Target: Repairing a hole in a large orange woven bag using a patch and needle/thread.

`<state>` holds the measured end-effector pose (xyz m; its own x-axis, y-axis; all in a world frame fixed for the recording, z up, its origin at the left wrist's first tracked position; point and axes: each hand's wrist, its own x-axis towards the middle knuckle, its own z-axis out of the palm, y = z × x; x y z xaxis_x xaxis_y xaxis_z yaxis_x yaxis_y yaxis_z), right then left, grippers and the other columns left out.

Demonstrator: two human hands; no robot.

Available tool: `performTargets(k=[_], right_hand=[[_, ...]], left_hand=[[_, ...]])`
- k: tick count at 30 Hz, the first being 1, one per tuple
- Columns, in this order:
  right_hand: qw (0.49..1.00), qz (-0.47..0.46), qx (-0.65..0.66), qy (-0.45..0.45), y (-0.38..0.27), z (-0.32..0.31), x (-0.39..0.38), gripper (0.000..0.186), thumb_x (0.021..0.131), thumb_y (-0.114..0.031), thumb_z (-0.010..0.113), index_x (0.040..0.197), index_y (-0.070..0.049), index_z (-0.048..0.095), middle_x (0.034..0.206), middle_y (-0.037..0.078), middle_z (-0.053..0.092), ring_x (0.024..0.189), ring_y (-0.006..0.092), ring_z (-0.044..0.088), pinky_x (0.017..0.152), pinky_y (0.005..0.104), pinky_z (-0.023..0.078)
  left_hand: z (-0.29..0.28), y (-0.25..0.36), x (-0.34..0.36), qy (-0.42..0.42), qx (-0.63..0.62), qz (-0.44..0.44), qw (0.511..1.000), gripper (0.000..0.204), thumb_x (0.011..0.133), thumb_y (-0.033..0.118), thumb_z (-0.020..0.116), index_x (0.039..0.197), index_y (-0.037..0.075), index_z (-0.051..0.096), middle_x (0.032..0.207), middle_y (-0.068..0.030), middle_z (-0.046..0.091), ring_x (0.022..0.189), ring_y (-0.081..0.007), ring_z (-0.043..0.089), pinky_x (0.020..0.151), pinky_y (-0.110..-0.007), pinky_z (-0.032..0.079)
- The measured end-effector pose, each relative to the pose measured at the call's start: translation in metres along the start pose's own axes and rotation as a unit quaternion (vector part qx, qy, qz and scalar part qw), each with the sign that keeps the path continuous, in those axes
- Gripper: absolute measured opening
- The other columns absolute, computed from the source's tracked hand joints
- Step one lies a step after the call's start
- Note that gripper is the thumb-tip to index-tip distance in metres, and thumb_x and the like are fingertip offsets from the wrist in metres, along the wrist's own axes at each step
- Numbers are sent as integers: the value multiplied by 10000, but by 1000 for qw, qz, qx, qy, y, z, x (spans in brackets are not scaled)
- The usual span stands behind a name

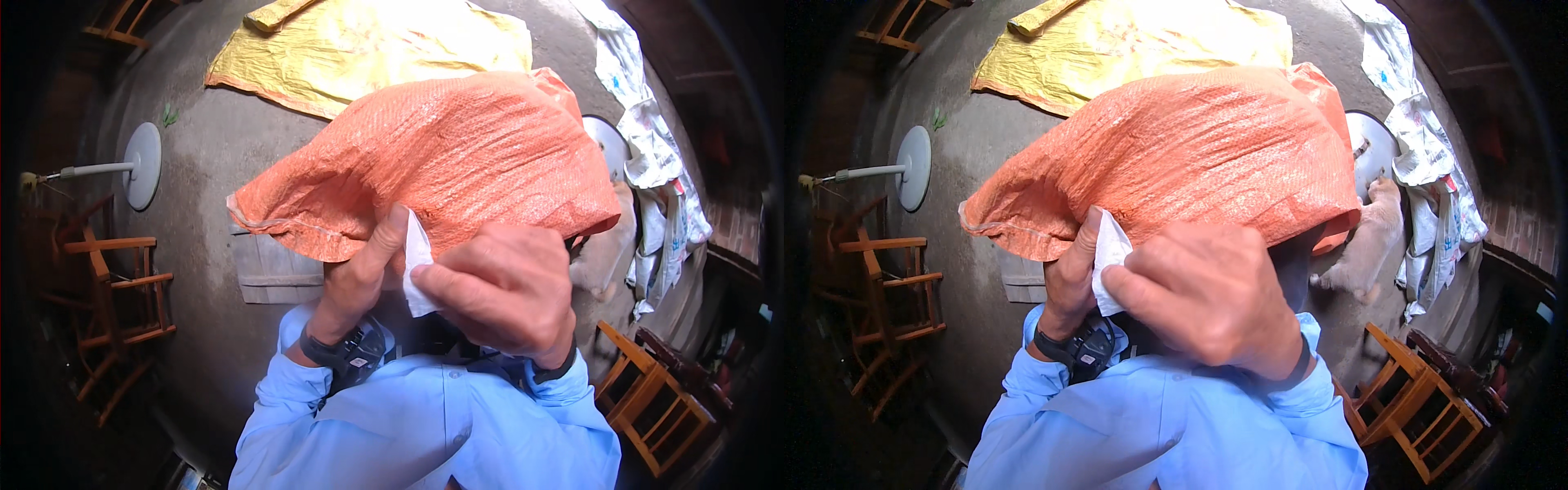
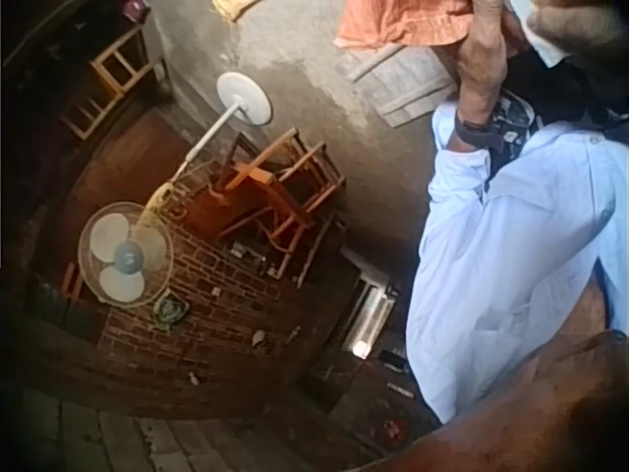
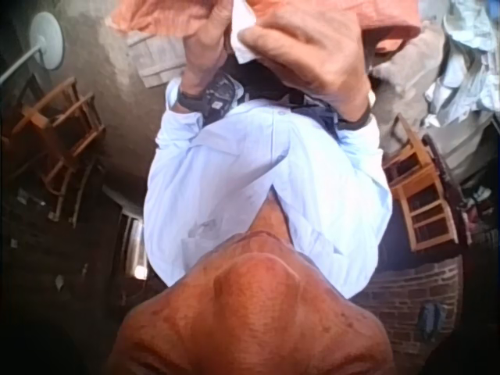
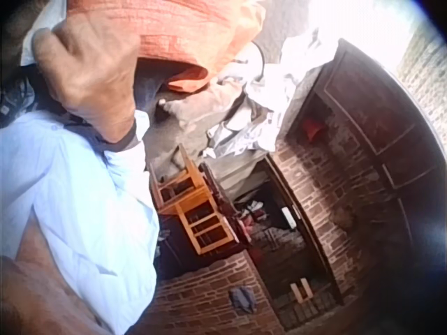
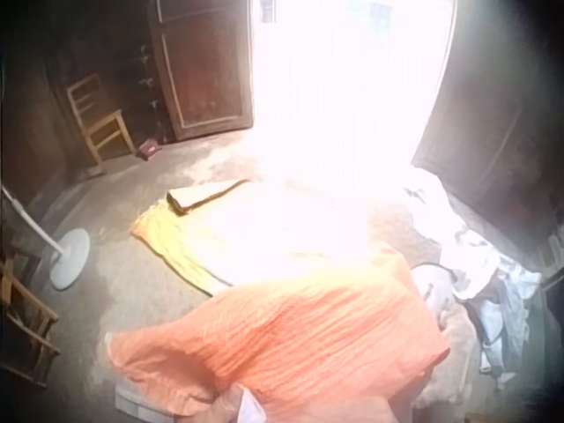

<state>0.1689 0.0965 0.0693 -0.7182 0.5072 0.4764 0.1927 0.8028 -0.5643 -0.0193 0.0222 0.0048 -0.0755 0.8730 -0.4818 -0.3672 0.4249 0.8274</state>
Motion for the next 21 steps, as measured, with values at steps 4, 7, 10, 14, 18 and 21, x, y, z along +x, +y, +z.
performTargets(k=[4,7,10,14,18,21], right_hand=[[1000,-9,-10,12,-4,5,-1,324,699,-171,679,979,-9,703,798,40,601,633,175,595,501,316,465],[1000,-6,5,15,-1,-1,-1,322,697,-171,684,974,-7,713,799,49,630,620,179,596,495,310,456],[997,8,7,79,6,-1,1,274,693,-95,749,955,-17,731,738,52,661,576,195,614,490,312,452],[982,161,53,79,9,-3,-1,228,696,-13,759,922,-27,730,719,73,665,551,193,616,497,313,469],[949,276,72,135,9,8,-3,52,798,29,747,835,-1,725,664,83,653,537,149,617,497,284,456],[942,294,85,137,8,9,-1,29,819,20,747,822,17,719,650,84,650,538,134,619,500,274,451]], left_hand=[[5,2,-1,1,-22,15,1000,269,1050,307,625,994,53,694,866,24,631,764,-87,568,708,-257,470],[6,-6,1,19,-45,33,998,263,1052,300,623,987,54,690,874,24,626,803,-98,567,725,-270,469],[5,-8,3,-18,-78,58,995,277,1052,288,619,1113,23,668,1014,-23,657,930,-135,606,829,-299,496],[10,-4,4,-20,-54,118,991,393,1069,298,570,1299,-20,593,1199,-103,671,1073,-186,660,963,-334,529],[12,-3,4,-34,-82,114,989,425,1040,286,636,1320,-31,598,1248,-102,663,1119,-193,633,986,-338,504],[11,-9,4,-8,-89,109,990,439,1030,291,653,1329,-26,592,1255,-107,661,1126,-194,632,985,-340,506]])
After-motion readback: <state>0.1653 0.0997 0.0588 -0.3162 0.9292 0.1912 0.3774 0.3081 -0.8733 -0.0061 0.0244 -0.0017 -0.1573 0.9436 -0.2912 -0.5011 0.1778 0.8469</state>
